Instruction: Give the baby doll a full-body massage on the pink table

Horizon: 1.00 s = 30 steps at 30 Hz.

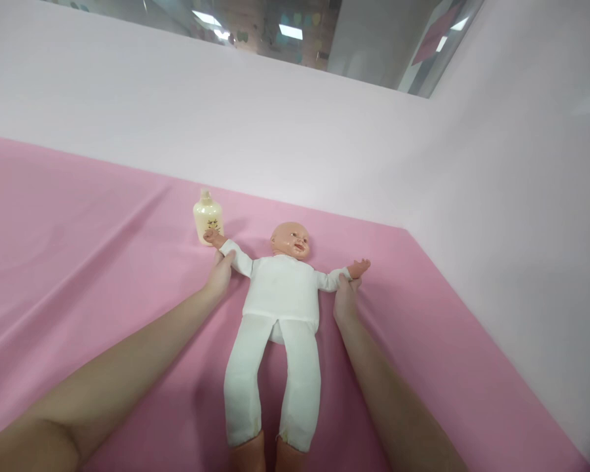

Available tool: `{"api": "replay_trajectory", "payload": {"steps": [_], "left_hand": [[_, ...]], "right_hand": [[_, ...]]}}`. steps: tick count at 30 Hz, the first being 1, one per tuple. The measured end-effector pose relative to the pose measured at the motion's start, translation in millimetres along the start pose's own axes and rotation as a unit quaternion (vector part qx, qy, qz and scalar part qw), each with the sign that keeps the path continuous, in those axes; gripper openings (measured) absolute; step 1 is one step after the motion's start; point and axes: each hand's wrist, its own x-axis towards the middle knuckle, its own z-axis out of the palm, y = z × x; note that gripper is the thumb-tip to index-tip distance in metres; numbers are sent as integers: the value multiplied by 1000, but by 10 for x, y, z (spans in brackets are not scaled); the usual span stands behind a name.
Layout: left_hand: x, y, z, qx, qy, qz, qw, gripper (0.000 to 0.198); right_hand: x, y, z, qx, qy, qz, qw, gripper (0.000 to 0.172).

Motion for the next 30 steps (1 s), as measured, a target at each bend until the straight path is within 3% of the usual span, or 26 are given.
{"api": "replay_trajectory", "payload": {"steps": [3,8,14,20,24,30], "left_hand": [[0,-10,10,-57,59,-63,995,35],[6,17,29,-100,61,-99,988,35],[13,7,21,-97,58,-70,991,33],[-25,125,43,-101,64,-107,987,31],[-96,263,88,-78,55,-50,994,28],[-201,394,108,-6,-54,34,998,40]], "right_hand": [[-17,-24,6,4,3,-15,1000,78],[-21,-25,24,2,-1,-31,1000,78],[-19,-31,17,13,-4,-16,1000,75],[-52,-110,14,16,-1,-24,1000,75],[-67,-132,31,14,-20,-45,999,74],[-150,-267,79,18,-75,-101,992,72]]}}
